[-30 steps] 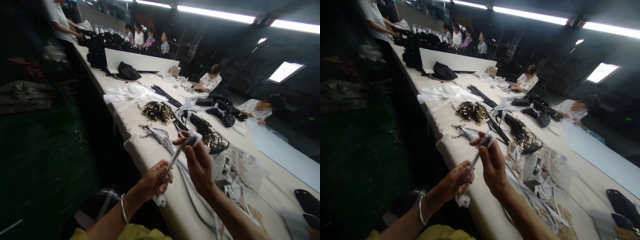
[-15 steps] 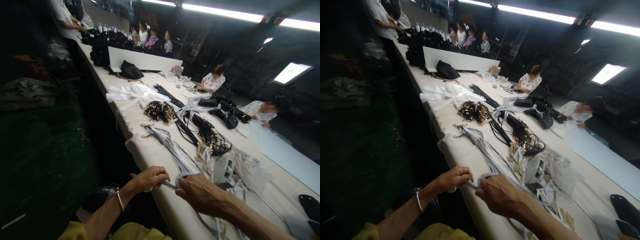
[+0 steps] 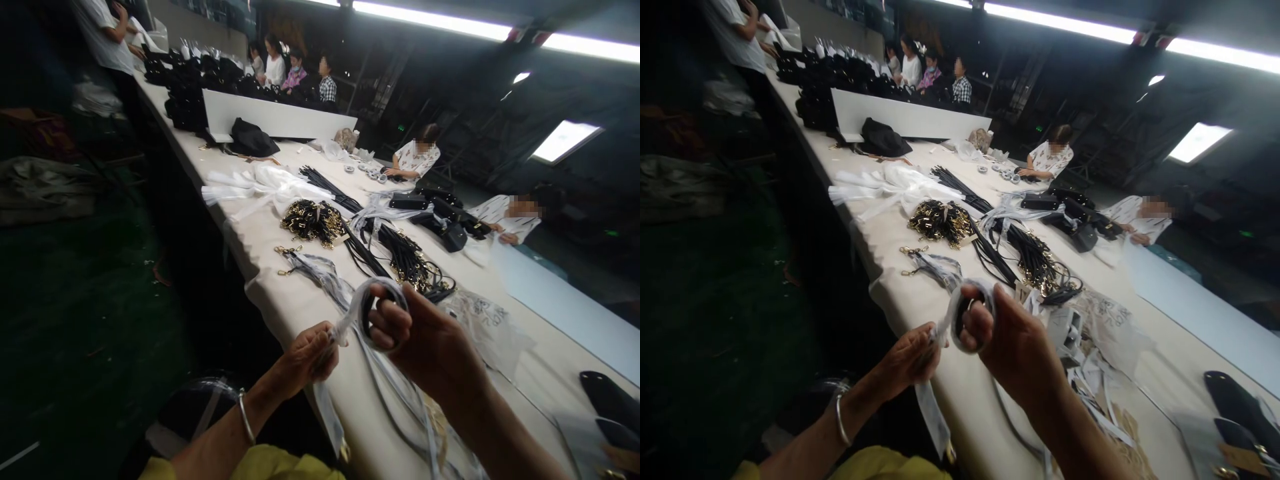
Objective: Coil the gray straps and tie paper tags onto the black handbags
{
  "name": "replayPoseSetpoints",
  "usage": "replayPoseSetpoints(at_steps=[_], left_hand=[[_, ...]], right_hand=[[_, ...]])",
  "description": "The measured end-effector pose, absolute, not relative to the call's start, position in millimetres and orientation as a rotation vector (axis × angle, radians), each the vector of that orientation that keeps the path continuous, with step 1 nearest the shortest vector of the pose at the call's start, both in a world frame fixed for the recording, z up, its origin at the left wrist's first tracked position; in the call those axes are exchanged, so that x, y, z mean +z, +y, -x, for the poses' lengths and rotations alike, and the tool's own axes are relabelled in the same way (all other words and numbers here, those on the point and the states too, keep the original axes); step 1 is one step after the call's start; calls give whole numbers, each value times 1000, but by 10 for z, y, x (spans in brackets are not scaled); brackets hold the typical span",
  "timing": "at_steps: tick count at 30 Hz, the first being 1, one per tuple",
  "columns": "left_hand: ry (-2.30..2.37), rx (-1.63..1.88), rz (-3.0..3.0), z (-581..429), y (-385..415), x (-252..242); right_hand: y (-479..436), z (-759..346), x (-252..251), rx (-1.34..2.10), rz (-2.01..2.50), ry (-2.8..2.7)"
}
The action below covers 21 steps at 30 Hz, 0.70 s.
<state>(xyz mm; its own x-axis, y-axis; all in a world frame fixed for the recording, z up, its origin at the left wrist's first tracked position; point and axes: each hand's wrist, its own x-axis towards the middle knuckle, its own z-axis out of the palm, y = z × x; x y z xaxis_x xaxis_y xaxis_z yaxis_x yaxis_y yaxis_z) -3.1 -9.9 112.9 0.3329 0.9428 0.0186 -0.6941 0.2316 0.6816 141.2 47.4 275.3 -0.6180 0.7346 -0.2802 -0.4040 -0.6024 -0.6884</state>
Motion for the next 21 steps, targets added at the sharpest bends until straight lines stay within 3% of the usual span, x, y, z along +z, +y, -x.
replayPoseSetpoints(at_steps=[8, 15, 18, 21], left_hand=[[509, 1188, -617, -79, -162, 1047], [566, 960, -881, 172, -88, 1306], [730, 873, -1024, 323, 8, 1271], [801, 794, -1124, 424, 78, 1095]], right_hand=[[665, -1335, 2803, 1318, 741, -1224], [848, -1493, 2191, 240, 915, -2634], [811, -1612, 2041, 103, 859, -2977], [665, -1743, 1981, 183, 855, -3172]])
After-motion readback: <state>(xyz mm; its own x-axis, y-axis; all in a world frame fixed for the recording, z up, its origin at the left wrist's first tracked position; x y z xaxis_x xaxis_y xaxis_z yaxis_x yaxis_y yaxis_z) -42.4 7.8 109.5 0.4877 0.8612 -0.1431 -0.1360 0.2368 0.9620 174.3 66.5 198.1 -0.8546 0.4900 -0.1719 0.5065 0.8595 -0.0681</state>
